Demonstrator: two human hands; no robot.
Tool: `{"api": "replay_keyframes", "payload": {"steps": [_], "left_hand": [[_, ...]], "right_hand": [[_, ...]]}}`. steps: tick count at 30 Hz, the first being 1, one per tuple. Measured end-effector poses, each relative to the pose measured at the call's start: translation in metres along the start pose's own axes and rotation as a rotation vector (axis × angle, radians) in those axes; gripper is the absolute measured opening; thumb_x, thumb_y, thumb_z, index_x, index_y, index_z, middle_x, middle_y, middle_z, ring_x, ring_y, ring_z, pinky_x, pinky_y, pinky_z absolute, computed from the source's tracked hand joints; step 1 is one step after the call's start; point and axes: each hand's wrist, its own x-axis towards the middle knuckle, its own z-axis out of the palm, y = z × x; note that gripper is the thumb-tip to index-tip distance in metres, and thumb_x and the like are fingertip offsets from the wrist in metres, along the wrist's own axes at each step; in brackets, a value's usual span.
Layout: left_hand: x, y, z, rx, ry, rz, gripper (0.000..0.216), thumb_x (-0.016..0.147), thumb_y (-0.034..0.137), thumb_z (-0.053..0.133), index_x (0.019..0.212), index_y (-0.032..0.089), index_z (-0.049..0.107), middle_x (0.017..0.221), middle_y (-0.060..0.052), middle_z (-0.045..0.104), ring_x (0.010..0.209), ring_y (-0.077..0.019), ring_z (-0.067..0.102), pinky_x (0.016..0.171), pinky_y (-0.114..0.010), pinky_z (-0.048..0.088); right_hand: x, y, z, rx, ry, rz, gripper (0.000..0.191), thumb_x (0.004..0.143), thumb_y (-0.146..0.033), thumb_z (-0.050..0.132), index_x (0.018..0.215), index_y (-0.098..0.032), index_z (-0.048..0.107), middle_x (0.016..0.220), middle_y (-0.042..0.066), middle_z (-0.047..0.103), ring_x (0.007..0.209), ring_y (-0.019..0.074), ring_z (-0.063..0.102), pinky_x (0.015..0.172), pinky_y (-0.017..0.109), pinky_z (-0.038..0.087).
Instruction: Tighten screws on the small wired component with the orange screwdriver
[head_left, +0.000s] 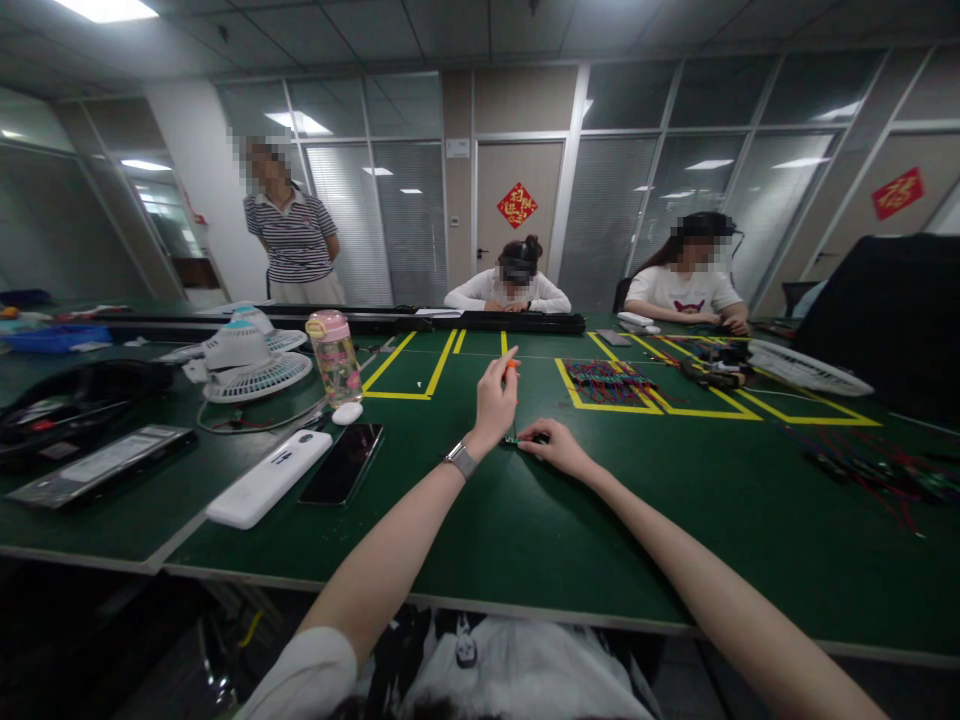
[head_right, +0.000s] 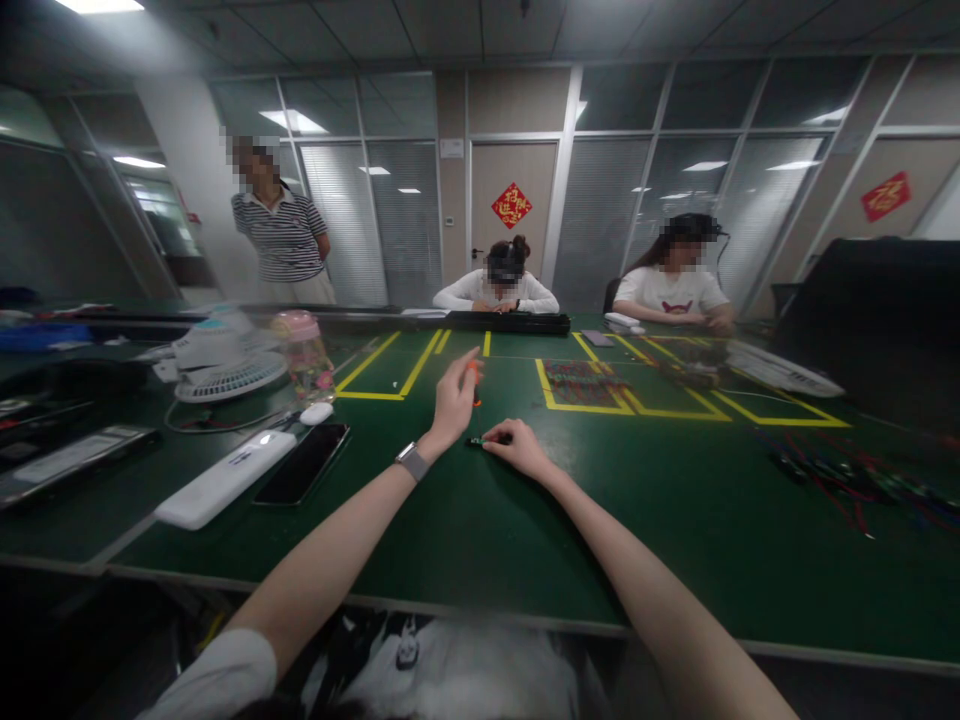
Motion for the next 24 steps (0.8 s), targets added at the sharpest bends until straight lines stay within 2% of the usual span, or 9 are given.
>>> {"api": "replay_keyframes", "payload": {"steps": [6,16,24], "left_hand": [[0.0031,-0.0077,0.0008,-0.011,0.071,-0.055,0.032,0.089,0.026,0.052,0.12,0.02,0.058,0.104,-0.007,0.063,0.087,-0.0142,0.061,0.079,-0.027,0.049],[0.0032,-0.0101,0.0011,-0.058,0.091,-0.079,0.029,0.088,0.026,0.053,0.115,0.018,0.06,0.103,-0.007,0.064,0.086,-0.0137,0.061,0.077,-0.025,0.048],[0.0029,-0.0092,0.0021,-0.076,0.096,-0.064,0.029,0.089,0.027,0.052,0.115,0.019,0.06,0.102,-0.007,0.063,0.086,-0.0136,0.06,0.076,-0.024,0.048]], "right_hand": [[0.0,-0.0013,-0.0014,-0.002,-0.014,0.002,0.017,0.075,-0.028,0.066,0.085,-0.018,0.074,0.078,0.005,0.068,0.078,0.0197,0.061,0.074,0.031,0.046],[0.0001,-0.0018,-0.0007,-0.02,0.002,0.01,0.02,0.073,-0.027,0.067,0.09,-0.017,0.073,0.078,0.004,0.068,0.078,0.0186,0.06,0.075,0.03,0.045],[-0.0001,-0.0018,-0.0005,-0.005,-0.002,0.005,0.017,0.073,-0.027,0.067,0.086,-0.017,0.074,0.078,0.005,0.068,0.077,0.0191,0.061,0.074,0.03,0.046]]}}
